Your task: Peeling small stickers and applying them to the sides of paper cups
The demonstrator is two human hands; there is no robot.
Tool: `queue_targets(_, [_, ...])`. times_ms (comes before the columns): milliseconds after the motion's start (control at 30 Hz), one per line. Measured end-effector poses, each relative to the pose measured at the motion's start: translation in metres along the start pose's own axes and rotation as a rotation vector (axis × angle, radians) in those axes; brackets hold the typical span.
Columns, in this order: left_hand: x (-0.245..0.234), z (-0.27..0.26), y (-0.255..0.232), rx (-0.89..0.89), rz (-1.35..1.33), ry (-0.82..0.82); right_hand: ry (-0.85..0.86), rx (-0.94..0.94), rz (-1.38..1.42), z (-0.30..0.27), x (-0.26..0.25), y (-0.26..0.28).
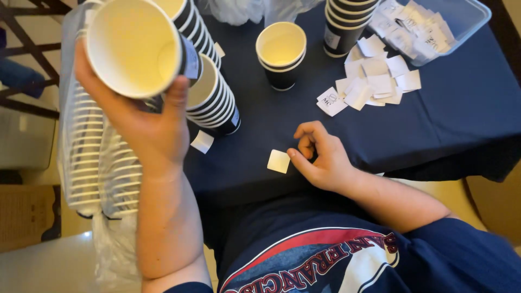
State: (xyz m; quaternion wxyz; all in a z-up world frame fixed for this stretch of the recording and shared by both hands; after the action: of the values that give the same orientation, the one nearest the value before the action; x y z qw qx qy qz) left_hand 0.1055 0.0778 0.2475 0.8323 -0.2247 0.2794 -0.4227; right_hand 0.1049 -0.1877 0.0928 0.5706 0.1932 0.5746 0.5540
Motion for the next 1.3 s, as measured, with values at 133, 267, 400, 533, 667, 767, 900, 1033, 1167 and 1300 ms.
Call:
queue_targets(133, [0.010,-0.014,0.009,0.015,0.016,-0.039,0.027,0.037,-0.027,0.001,0.004,-0.001])
queue_targets(267, [0.015,-0.019,0.010,0.070,0.054,-0.048,0.032,0.024,-0.082,0.002,0.005,0.001])
queue_targets(400, [0.010,-0.019,0.002,0.082,0.047,-0.092,0.022,0.012,-0.082,0.002,0.005,0.001])
queue_targets(533, [0.005,-0.011,-0.015,0.098,0.084,-0.076,0.036,0.011,-0.125,0.003,0.007,0.003])
queue_targets(667, [0.006,-0.006,-0.026,0.065,0.245,-0.002,0.024,-0.057,-0.164,0.006,0.007,0.013])
queue_targets(767, [0.011,-0.008,-0.030,0.073,0.361,0.038,0.020,-0.078,-0.177,0.006,0.006,0.016])
queue_targets(900, [0.012,-0.013,-0.025,0.061,0.417,0.026,0.020,-0.084,-0.159,0.005,0.007,0.017])
queue_targets(1033, [0.015,-0.010,-0.024,0.082,0.402,0.016,0.024,-0.095,-0.165,0.008,0.004,0.019])
queue_targets(1167, [0.013,-0.016,-0.012,0.003,0.404,0.002,0.035,-0.075,-0.159,0.006,0.008,0.016])
queue_targets(1300, [0.013,-0.025,0.000,-0.032,0.438,0.004,0.096,-0.050,-0.087,0.008,0.006,0.017])
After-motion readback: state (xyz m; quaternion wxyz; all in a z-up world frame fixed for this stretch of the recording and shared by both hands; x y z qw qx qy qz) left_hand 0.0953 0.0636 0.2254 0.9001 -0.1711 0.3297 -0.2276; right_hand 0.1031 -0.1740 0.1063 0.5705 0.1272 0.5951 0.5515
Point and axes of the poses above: each hand's wrist, its own z-axis towards the middle knuckle, its own x-axis out of the palm, y = z × x, the point moved 10 cm from there along z, towards the middle knuckle, and after that the axes turned 6 degrees about y, right-handed, at the moved point
